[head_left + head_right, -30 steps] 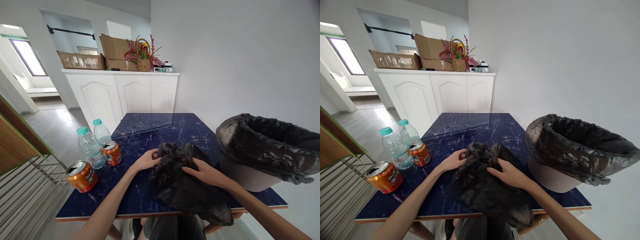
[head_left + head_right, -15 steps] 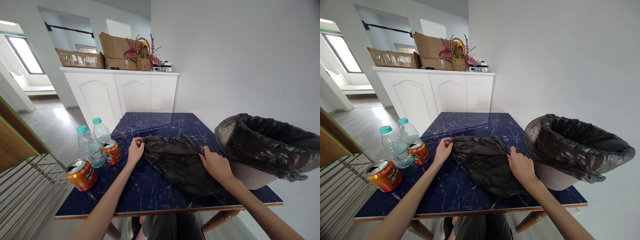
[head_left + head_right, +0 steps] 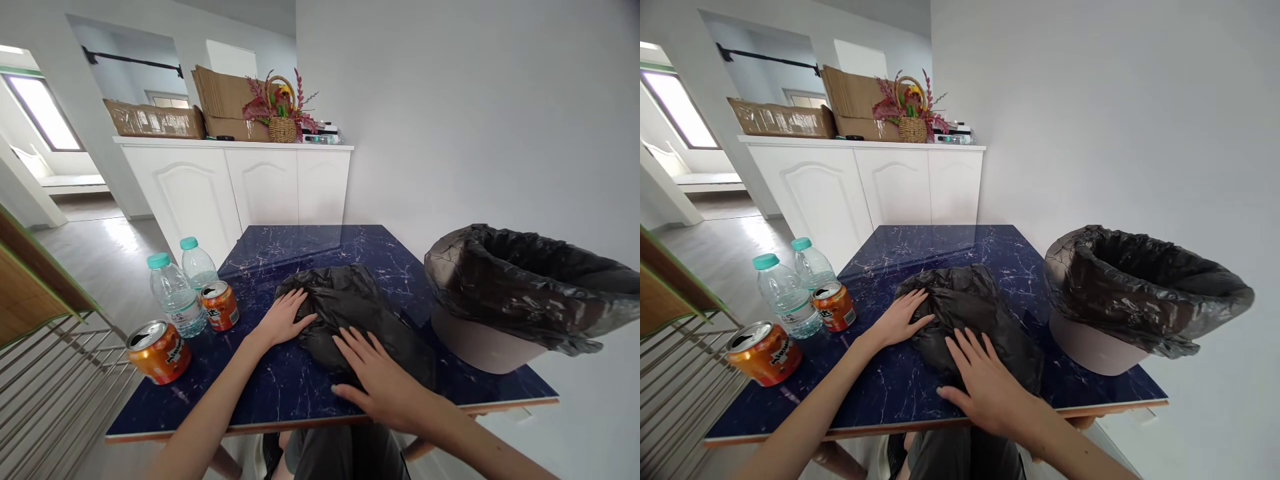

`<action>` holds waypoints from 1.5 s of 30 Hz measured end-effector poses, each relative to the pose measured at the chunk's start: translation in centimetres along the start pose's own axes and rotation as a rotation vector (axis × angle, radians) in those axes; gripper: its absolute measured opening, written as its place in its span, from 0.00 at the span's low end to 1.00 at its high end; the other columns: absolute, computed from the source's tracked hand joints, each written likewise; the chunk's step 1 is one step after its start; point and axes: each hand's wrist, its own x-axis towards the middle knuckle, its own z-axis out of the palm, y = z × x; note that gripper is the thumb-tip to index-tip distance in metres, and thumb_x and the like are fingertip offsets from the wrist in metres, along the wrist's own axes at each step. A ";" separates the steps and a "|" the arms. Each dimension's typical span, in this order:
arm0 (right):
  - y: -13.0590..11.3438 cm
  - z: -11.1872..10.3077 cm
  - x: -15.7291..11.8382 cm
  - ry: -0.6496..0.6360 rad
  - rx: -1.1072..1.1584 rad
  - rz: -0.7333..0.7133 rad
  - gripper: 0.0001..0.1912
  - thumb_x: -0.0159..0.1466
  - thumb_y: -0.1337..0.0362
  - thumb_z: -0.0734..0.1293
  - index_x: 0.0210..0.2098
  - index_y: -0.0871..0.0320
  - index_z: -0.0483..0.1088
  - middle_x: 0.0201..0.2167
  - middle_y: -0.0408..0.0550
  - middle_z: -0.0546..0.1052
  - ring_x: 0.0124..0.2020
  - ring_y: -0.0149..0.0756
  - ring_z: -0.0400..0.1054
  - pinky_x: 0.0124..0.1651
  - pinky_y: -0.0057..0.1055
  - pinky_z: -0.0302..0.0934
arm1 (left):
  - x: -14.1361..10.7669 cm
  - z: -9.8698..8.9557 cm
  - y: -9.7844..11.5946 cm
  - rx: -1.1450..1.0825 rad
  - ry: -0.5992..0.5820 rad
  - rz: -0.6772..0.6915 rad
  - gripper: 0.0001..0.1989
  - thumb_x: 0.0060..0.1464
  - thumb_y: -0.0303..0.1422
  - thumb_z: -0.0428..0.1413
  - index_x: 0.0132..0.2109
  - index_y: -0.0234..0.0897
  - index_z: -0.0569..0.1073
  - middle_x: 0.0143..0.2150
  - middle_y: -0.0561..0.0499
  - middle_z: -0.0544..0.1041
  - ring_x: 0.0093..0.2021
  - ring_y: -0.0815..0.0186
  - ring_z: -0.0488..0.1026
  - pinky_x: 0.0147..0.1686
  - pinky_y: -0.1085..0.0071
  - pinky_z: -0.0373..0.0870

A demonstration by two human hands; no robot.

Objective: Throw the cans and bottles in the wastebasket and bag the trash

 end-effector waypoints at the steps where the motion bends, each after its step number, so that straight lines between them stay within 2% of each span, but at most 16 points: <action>1: 0.0 0.8 -0.5 -0.027 0.007 -0.005 0.44 0.75 0.35 0.56 0.82 0.45 0.41 0.82 0.47 0.45 0.82 0.56 0.38 0.79 0.64 0.43 | -0.3 -0.2 -0.6 0.016 -0.028 -0.021 0.37 0.61 0.59 0.59 0.69 0.43 0.73 0.76 0.40 0.67 0.78 0.45 0.59 0.76 0.49 0.52; 3: 0.6 2.0 -1.6 -0.006 -0.017 -0.015 0.41 0.78 0.39 0.54 0.82 0.44 0.37 0.82 0.45 0.44 0.82 0.53 0.37 0.80 0.62 0.42 | -1.0 -0.8 -1.5 0.045 -0.075 -0.047 0.42 0.60 0.62 0.58 0.73 0.45 0.70 0.78 0.42 0.63 0.80 0.44 0.54 0.77 0.48 0.48; 7: 3.5 2.8 -3.3 0.101 -0.117 -0.005 0.35 0.80 0.46 0.52 0.82 0.48 0.42 0.81 0.48 0.46 0.82 0.49 0.41 0.81 0.60 0.43 | -2.2 -2.1 -1.8 0.088 -0.147 -0.067 0.51 0.55 0.66 0.60 0.77 0.47 0.62 0.81 0.44 0.54 0.81 0.42 0.47 0.78 0.46 0.41; 11: 6.2 1.7 -4.7 0.114 -0.129 0.029 0.32 0.81 0.52 0.53 0.81 0.51 0.46 0.81 0.48 0.47 0.81 0.49 0.43 0.80 0.58 0.48 | -3.3 -2.4 -1.3 0.115 -0.185 -0.067 0.59 0.49 0.68 0.62 0.80 0.46 0.57 0.82 0.43 0.50 0.82 0.40 0.43 0.78 0.45 0.39; 14: 6.2 -0.2 -5.9 0.097 -0.112 0.050 0.30 0.80 0.51 0.57 0.77 0.51 0.60 0.78 0.50 0.58 0.78 0.55 0.53 0.77 0.61 0.54 | -4.5 -2.8 -0.4 0.157 -0.220 -0.050 0.63 0.44 0.69 0.64 0.79 0.46 0.57 0.82 0.41 0.50 0.81 0.36 0.44 0.77 0.42 0.41; 16: 5.1 -1.9 -6.6 0.103 -0.074 0.086 0.27 0.77 0.45 0.61 0.68 0.47 0.74 0.70 0.50 0.73 0.72 0.58 0.66 0.73 0.62 0.62 | -5.1 -3.2 0.8 0.185 -0.212 -0.033 0.60 0.43 0.69 0.65 0.76 0.46 0.64 0.80 0.38 0.59 0.79 0.34 0.53 0.76 0.41 0.45; 19: 2.8 -4.1 -6.2 0.227 0.015 0.149 0.23 0.77 0.44 0.60 0.55 0.44 0.81 0.56 0.51 0.84 0.58 0.56 0.78 0.60 0.55 0.75 | -4.9 -3.8 3.1 0.211 -0.074 -0.007 0.37 0.60 0.64 0.57 0.64 0.44 0.78 0.67 0.38 0.77 0.69 0.41 0.71 0.71 0.47 0.59; 21: 1.4 -4.8 -4.7 0.334 0.053 0.101 0.22 0.78 0.48 0.58 0.59 0.47 0.78 0.58 0.52 0.83 0.58 0.53 0.78 0.59 0.52 0.75 | -4.1 -3.6 4.2 0.229 -0.002 0.045 0.29 0.71 0.57 0.49 0.61 0.43 0.79 0.63 0.40 0.80 0.66 0.47 0.74 0.69 0.50 0.64; 24: -0.1 -4.2 -0.3 0.371 0.070 -0.098 0.24 0.79 0.53 0.58 0.68 0.52 0.71 0.68 0.55 0.75 0.69 0.51 0.69 0.71 0.53 0.66 | -2.5 -2.1 4.4 0.259 -0.056 0.134 0.32 0.70 0.55 0.52 0.70 0.40 0.71 0.72 0.40 0.72 0.75 0.45 0.64 0.74 0.46 0.57; 26: -0.8 -2.9 3.6 0.328 0.042 -0.186 0.28 0.80 0.51 0.57 0.73 0.56 0.65 0.75 0.56 0.65 0.76 0.50 0.58 0.76 0.54 0.57 | -1.8 -0.6 3.8 0.297 -0.138 0.154 0.39 0.66 0.54 0.57 0.75 0.37 0.64 0.78 0.38 0.63 0.79 0.41 0.54 0.76 0.40 0.51; 28: -1.3 -1.3 7.5 0.239 0.006 -0.226 0.34 0.80 0.50 0.55 0.77 0.63 0.57 0.79 0.58 0.57 0.80 0.48 0.48 0.80 0.51 0.47 | -1.5 0.8 3.0 0.336 -0.194 0.160 0.40 0.66 0.49 0.57 0.78 0.38 0.60 0.80 0.38 0.57 0.80 0.40 0.51 0.76 0.38 0.48; 31: -1.1 0.9 12.3 0.146 -0.005 -0.156 0.39 0.80 0.44 0.48 0.80 0.64 0.50 0.81 0.57 0.50 0.82 0.46 0.41 0.81 0.50 0.41 | -1.8 1.4 1.8 0.361 -0.203 0.155 0.37 0.68 0.45 0.55 0.79 0.41 0.59 0.81 0.41 0.56 0.81 0.44 0.51 0.78 0.41 0.45; 33: 0.1 1.8 14.2 0.135 -0.009 -0.107 0.41 0.80 0.42 0.45 0.80 0.62 0.49 0.81 0.56 0.50 0.82 0.47 0.41 0.81 0.53 0.38 | -2.4 0.8 0.9 0.369 -0.191 0.140 0.38 0.69 0.49 0.53 0.80 0.42 0.56 0.81 0.42 0.56 0.81 0.45 0.49 0.78 0.41 0.45; 36: 3.6 2.1 15.3 0.150 -0.036 -0.024 0.41 0.79 0.40 0.44 0.80 0.59 0.52 0.81 0.53 0.50 0.82 0.47 0.39 0.81 0.56 0.31 | -3.3 -0.6 -0.7 0.379 -0.131 0.089 0.39 0.72 0.56 0.47 0.80 0.46 0.53 0.81 0.45 0.55 0.81 0.45 0.49 0.76 0.41 0.51; 41: 10.6 0.9 14.7 0.193 -0.080 0.163 0.45 0.77 0.38 0.42 0.79 0.62 0.53 0.81 0.54 0.49 0.82 0.48 0.39 0.81 0.52 0.36 | -3.9 -1.3 -2.2 0.376 -0.094 0.027 0.40 0.70 0.60 0.47 0.80 0.49 0.54 0.81 0.48 0.55 0.80 0.44 0.53 0.74 0.42 0.55; 45: 13.7 -0.1 13.8 0.216 -0.110 0.232 0.44 0.77 0.38 0.42 0.79 0.60 0.54 0.81 0.53 0.50 0.82 0.46 0.40 0.81 0.50 0.34 | -3.6 -0.9 -2.3 0.355 -0.075 0.053 0.42 0.68 0.62 0.49 0.80 0.50 0.54 0.81 0.48 0.57 0.79 0.44 0.55 0.74 0.43 0.56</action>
